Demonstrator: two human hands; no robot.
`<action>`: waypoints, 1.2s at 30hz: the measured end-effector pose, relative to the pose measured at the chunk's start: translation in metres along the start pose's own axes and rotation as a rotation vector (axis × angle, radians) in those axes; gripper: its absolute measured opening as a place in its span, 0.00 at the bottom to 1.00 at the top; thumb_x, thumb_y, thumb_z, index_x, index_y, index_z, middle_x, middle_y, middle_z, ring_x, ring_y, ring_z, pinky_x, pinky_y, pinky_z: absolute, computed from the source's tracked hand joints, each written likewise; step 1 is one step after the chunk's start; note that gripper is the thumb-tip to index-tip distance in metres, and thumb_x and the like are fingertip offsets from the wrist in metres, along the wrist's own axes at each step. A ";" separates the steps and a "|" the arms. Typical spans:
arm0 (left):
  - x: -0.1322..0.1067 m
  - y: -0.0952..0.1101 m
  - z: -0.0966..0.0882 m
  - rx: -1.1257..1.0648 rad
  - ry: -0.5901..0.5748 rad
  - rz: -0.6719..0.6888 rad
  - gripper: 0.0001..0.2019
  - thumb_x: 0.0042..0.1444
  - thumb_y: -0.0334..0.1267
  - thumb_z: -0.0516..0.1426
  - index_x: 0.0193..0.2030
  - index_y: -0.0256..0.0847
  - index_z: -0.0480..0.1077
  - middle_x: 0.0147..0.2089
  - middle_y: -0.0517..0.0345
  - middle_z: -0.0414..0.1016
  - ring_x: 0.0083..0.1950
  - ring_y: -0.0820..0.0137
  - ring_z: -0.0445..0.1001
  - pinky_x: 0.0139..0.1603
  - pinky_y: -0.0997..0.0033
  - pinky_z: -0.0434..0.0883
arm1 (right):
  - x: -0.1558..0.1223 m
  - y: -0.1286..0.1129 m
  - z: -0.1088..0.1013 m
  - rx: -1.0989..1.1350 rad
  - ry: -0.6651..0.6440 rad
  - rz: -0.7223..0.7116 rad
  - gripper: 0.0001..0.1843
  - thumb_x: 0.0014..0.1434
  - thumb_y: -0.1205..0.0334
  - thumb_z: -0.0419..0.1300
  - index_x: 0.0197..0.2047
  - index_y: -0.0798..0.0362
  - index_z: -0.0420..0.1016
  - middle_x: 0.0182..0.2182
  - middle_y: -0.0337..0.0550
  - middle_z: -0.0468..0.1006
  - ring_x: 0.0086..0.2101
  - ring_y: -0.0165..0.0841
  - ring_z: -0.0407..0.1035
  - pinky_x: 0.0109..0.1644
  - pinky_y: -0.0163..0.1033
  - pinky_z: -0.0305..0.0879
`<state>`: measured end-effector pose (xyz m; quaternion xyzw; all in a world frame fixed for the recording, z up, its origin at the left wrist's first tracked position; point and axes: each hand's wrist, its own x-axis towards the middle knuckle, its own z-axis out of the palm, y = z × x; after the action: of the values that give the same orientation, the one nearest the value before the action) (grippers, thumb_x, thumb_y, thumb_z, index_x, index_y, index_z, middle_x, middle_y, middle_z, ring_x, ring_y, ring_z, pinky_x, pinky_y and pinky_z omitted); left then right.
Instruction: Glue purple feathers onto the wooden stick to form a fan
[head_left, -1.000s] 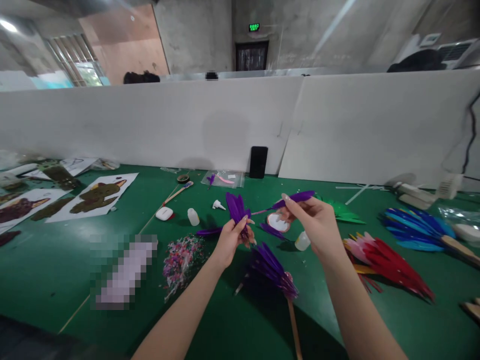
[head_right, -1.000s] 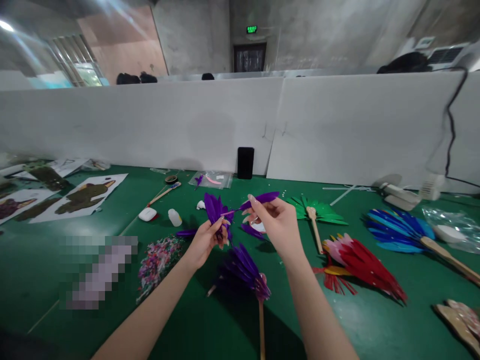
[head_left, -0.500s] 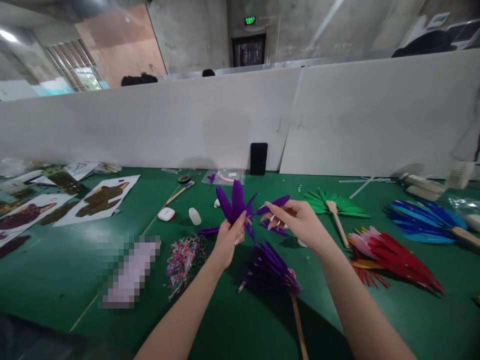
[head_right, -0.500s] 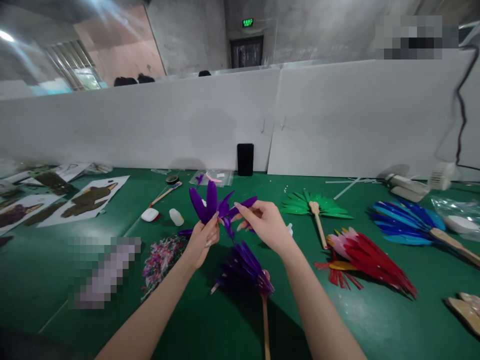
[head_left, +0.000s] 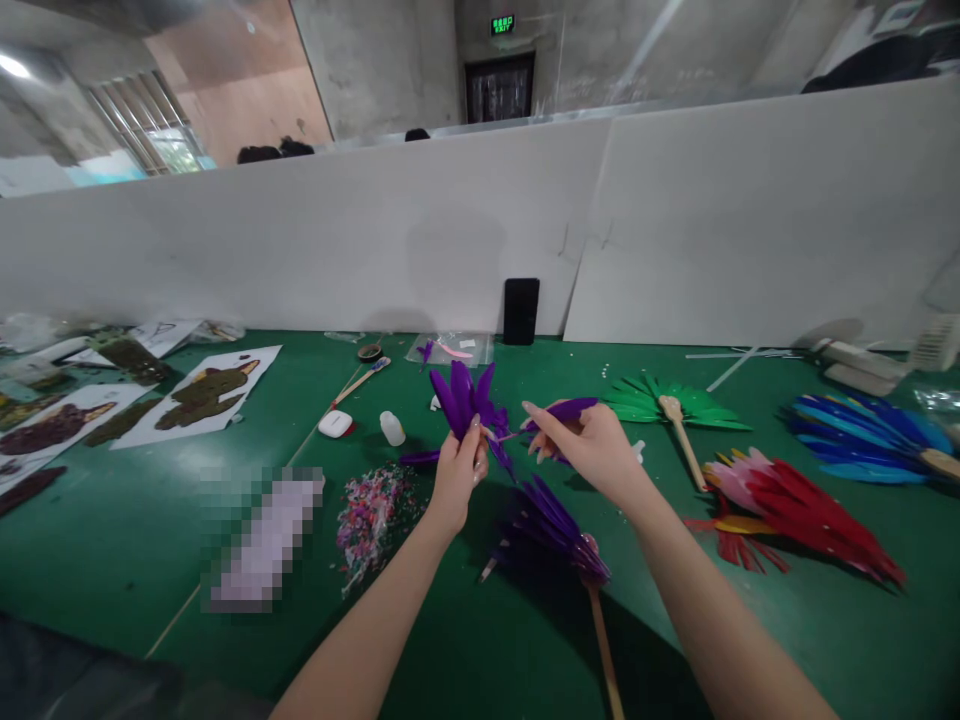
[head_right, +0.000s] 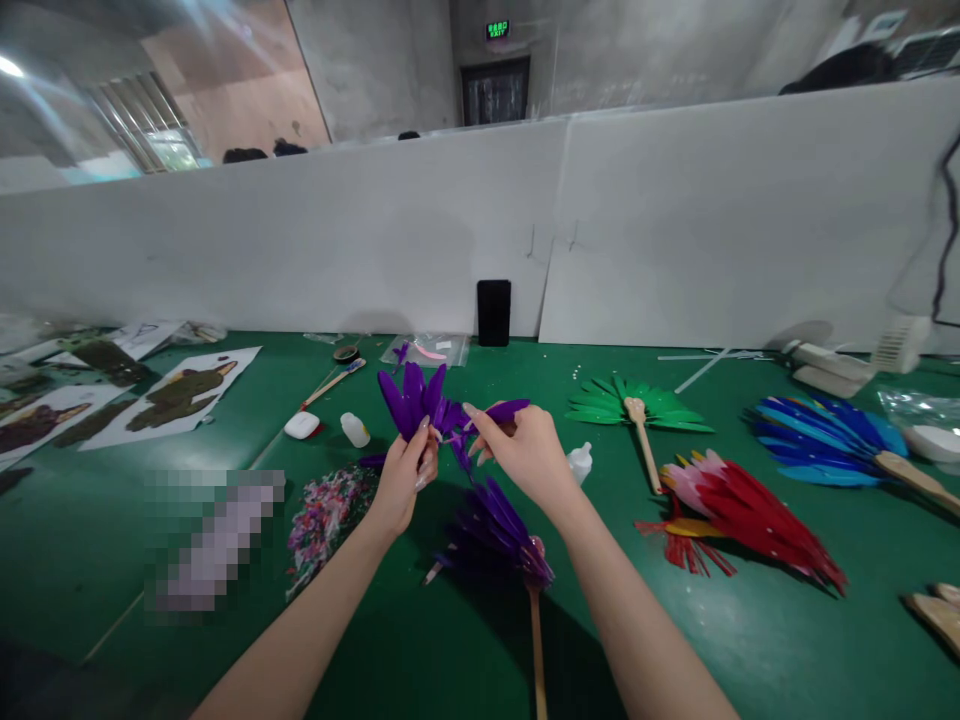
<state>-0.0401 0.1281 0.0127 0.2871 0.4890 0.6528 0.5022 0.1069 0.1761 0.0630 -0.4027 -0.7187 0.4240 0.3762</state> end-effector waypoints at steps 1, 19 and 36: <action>0.002 0.000 -0.002 0.008 0.017 0.017 0.19 0.49 0.54 0.56 0.31 0.37 0.63 0.16 0.71 0.53 0.14 0.84 0.49 0.14 0.80 0.46 | 0.002 0.003 0.000 -0.012 -0.010 0.024 0.22 0.56 0.47 0.55 0.20 0.55 0.71 0.16 0.43 0.76 0.17 0.31 0.70 0.23 0.33 0.66; -0.003 0.006 -0.004 0.211 -0.248 -0.007 0.18 0.49 0.48 0.58 0.20 0.35 0.64 0.16 0.62 0.66 0.12 0.81 0.58 0.14 0.78 0.56 | 0.003 0.011 0.013 0.000 -0.155 0.107 0.27 0.54 0.39 0.51 0.17 0.52 0.64 0.10 0.36 0.66 0.11 0.27 0.61 0.17 0.31 0.56; 0.009 0.008 -0.014 0.174 -0.092 -0.044 0.20 0.47 0.53 0.58 0.34 0.35 0.67 0.16 0.65 0.66 0.11 0.80 0.58 0.10 0.80 0.50 | 0.004 0.008 -0.018 -0.265 0.081 0.098 0.29 0.53 0.39 0.53 0.11 0.52 0.60 0.06 0.37 0.62 0.13 0.29 0.61 0.21 0.33 0.56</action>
<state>-0.0577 0.1312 0.0139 0.3484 0.5267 0.5827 0.5115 0.1230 0.1880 0.0625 -0.5004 -0.7320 0.3266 0.3272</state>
